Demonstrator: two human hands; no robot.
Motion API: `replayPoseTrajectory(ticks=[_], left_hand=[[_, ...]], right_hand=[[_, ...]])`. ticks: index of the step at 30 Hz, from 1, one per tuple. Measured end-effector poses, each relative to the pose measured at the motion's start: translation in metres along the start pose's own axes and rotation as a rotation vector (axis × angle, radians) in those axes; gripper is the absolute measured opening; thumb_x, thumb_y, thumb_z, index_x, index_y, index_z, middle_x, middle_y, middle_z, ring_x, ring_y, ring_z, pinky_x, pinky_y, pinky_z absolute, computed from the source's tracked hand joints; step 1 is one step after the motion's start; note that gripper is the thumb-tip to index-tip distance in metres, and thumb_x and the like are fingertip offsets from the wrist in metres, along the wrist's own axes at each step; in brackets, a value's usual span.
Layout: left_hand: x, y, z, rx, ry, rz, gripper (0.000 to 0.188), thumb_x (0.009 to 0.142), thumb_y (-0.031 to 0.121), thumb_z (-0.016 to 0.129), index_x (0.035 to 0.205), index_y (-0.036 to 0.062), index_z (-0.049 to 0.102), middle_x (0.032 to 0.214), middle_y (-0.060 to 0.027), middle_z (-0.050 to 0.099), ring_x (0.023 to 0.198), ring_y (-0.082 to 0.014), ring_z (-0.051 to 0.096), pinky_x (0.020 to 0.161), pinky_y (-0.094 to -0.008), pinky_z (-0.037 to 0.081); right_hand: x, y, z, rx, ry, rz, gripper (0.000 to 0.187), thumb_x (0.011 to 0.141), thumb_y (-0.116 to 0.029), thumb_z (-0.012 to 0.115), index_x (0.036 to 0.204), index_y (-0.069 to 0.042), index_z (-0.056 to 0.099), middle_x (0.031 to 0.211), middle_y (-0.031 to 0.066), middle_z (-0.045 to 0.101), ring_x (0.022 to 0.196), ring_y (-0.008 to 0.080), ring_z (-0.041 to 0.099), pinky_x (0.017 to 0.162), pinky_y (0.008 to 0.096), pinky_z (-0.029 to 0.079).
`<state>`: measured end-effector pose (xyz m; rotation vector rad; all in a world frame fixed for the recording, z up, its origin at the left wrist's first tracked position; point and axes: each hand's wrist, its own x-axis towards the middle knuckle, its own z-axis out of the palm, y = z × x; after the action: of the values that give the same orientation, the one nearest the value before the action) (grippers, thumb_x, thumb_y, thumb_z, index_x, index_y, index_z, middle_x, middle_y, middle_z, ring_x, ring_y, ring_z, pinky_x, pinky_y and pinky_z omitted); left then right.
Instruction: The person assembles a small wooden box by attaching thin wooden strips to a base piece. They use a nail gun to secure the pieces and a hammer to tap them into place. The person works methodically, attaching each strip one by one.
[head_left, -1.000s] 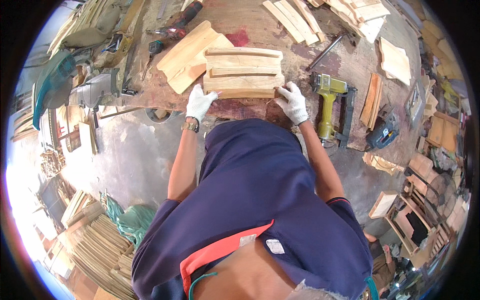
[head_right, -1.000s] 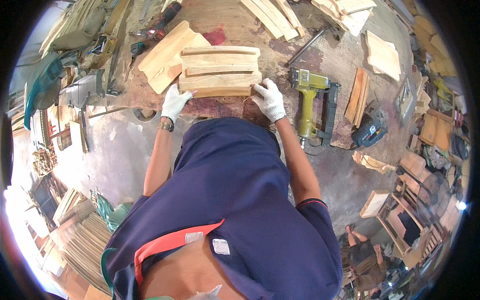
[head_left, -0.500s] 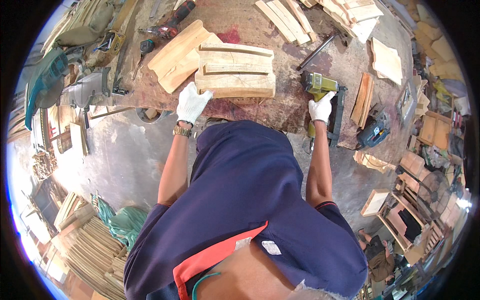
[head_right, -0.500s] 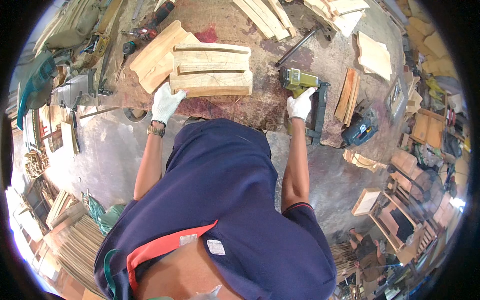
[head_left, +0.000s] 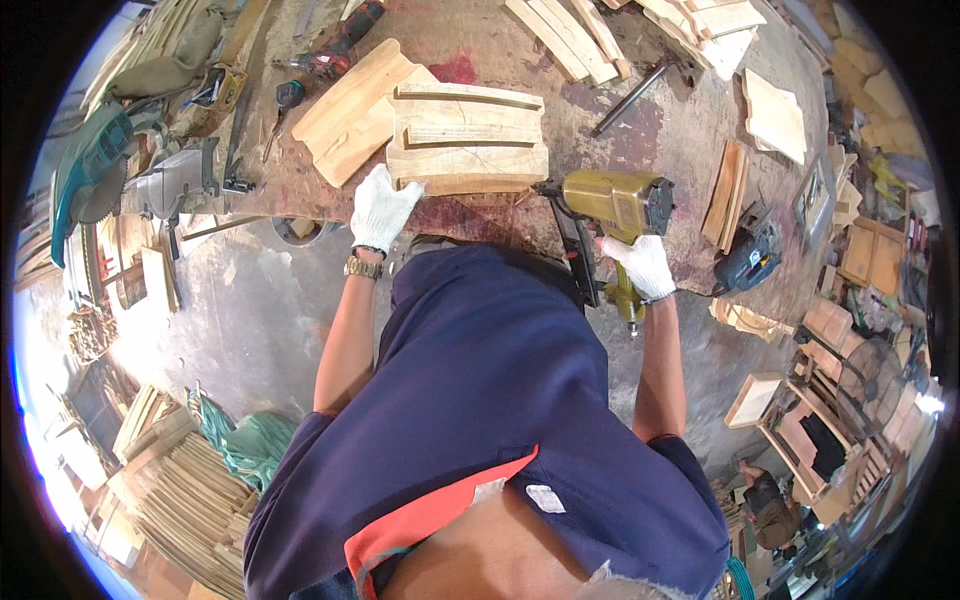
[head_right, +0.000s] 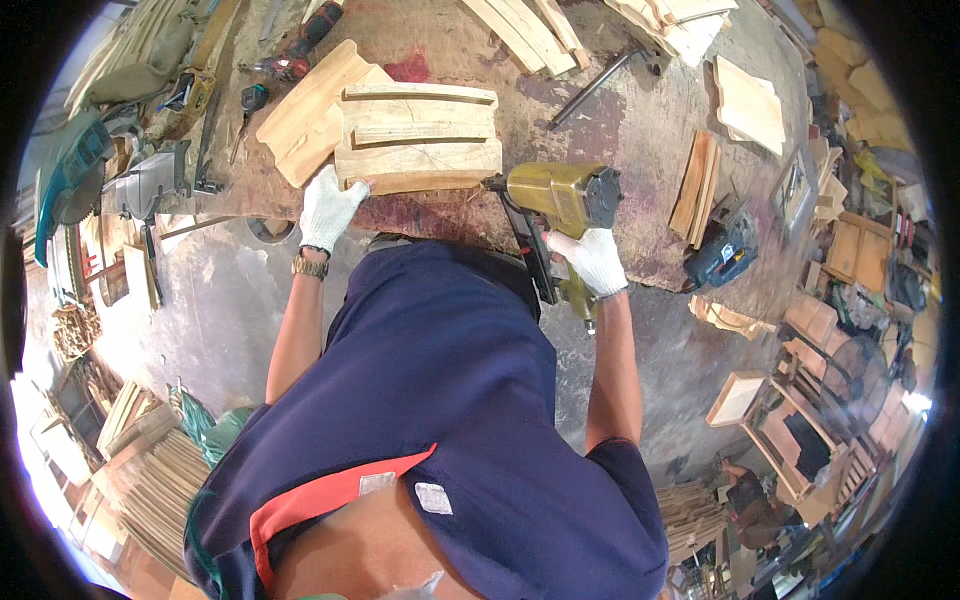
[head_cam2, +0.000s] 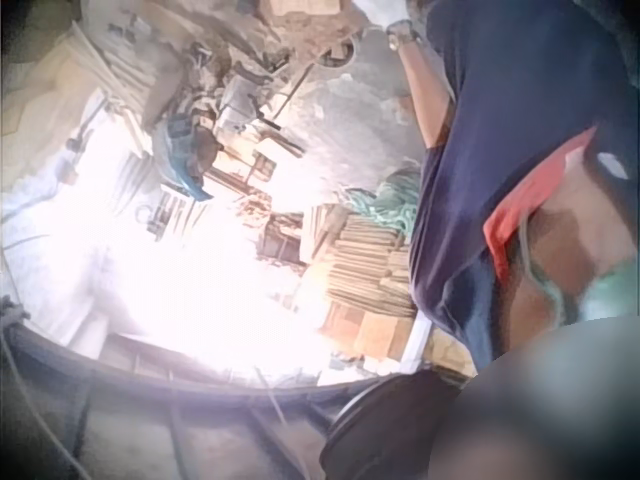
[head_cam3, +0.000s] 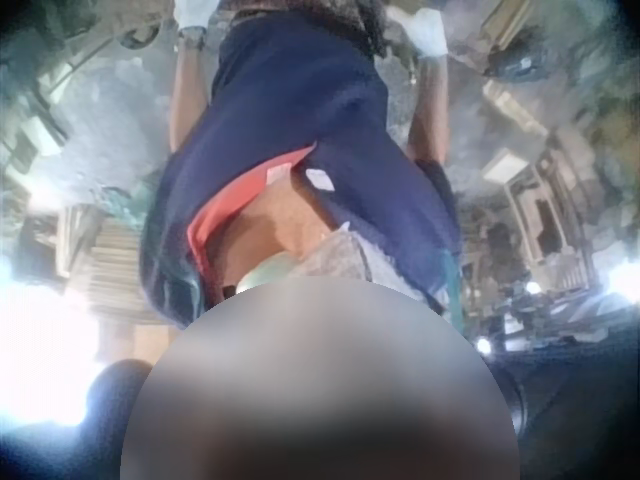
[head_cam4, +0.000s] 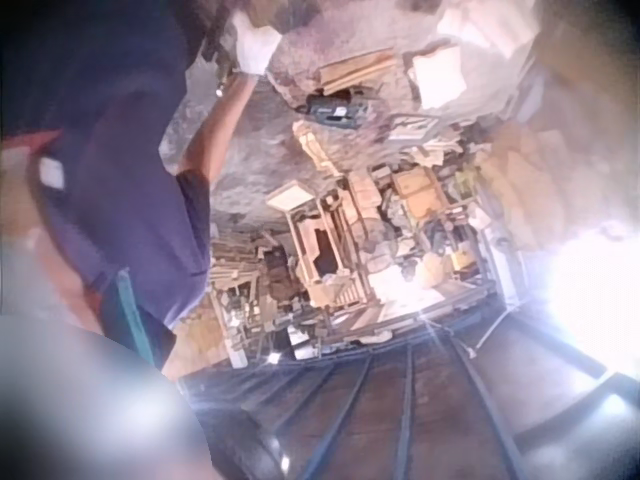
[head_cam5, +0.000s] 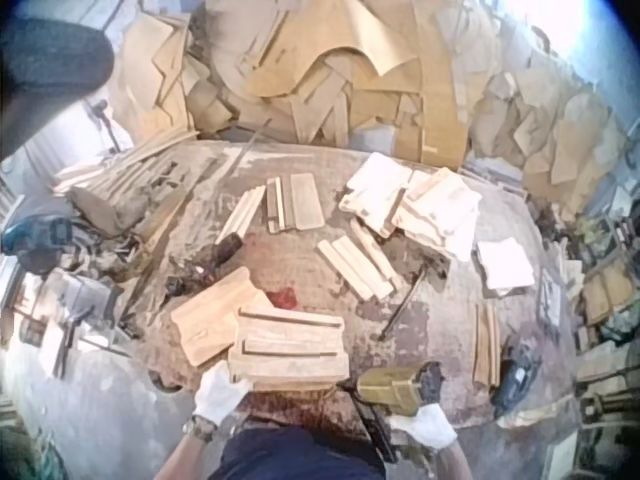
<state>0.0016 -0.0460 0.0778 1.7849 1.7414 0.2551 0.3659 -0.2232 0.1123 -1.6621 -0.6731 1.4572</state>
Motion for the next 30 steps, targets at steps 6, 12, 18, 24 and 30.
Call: replayPoseTrajectory(ticks=[6,12,18,24,30], left_hand=[[-0.004,0.009,-0.003,0.043,-0.004,-0.044,0.051,0.080,0.039,0.079,0.103,-0.0036,0.068,0.094,-0.0228,0.073,0.089,-0.0350,0.072,0.077,-0.0414,0.054],[-0.005,0.013,-0.004,0.025,0.005,-0.034,0.051,0.079,0.040,0.080,0.106,-0.0018,0.068,0.096,-0.0223,0.073,0.092,-0.0359,0.072,0.080,-0.0430,0.054],[-0.007,0.014,-0.002,0.029,0.014,-0.032,0.051,0.079,0.040,0.080,0.105,-0.0014,0.067,0.095,-0.0222,0.073,0.091,-0.0372,0.071,0.079,-0.0440,0.054],[-0.009,0.010,0.001,0.004,0.089,0.054,0.054,0.077,0.045,0.080,0.091,-0.0026,0.059,0.085,-0.0276,0.069,0.084,-0.0431,0.069,0.071,-0.0489,0.054],[-0.008,0.008,0.002,-0.028,0.114,0.120,0.048,0.084,0.043,0.074,0.098,0.0006,0.056,0.083,-0.0278,0.068,0.080,-0.0466,0.067,0.068,-0.0532,0.052]], right_hand=[[0.014,0.005,0.009,-0.244,-0.061,0.084,0.033,0.086,-0.014,0.076,0.116,-0.002,0.069,0.095,0.0040,0.073,0.064,0.0098,0.058,0.057,0.0276,0.048],[0.012,0.003,0.013,-0.419,-0.034,-0.008,0.037,0.084,-0.016,0.077,0.119,-0.004,0.071,0.098,0.0030,0.074,0.073,0.0094,0.062,0.061,0.0279,0.050],[0.016,-0.001,0.030,-0.277,-0.128,-0.047,0.048,0.081,-0.020,0.081,0.124,-0.005,0.064,0.104,0.0049,0.073,0.075,0.0133,0.065,0.066,0.0289,0.054],[0.024,-0.007,0.045,-0.337,-0.121,-0.133,0.060,0.078,-0.009,0.082,0.132,-0.004,0.055,0.115,0.0080,0.069,0.104,0.0214,0.066,0.094,0.0356,0.054],[0.019,-0.023,0.055,-0.237,-0.256,-0.223,0.063,0.077,-0.013,0.084,0.132,-0.003,0.056,0.124,0.0111,0.066,0.114,0.0228,0.064,0.098,0.0375,0.051]])
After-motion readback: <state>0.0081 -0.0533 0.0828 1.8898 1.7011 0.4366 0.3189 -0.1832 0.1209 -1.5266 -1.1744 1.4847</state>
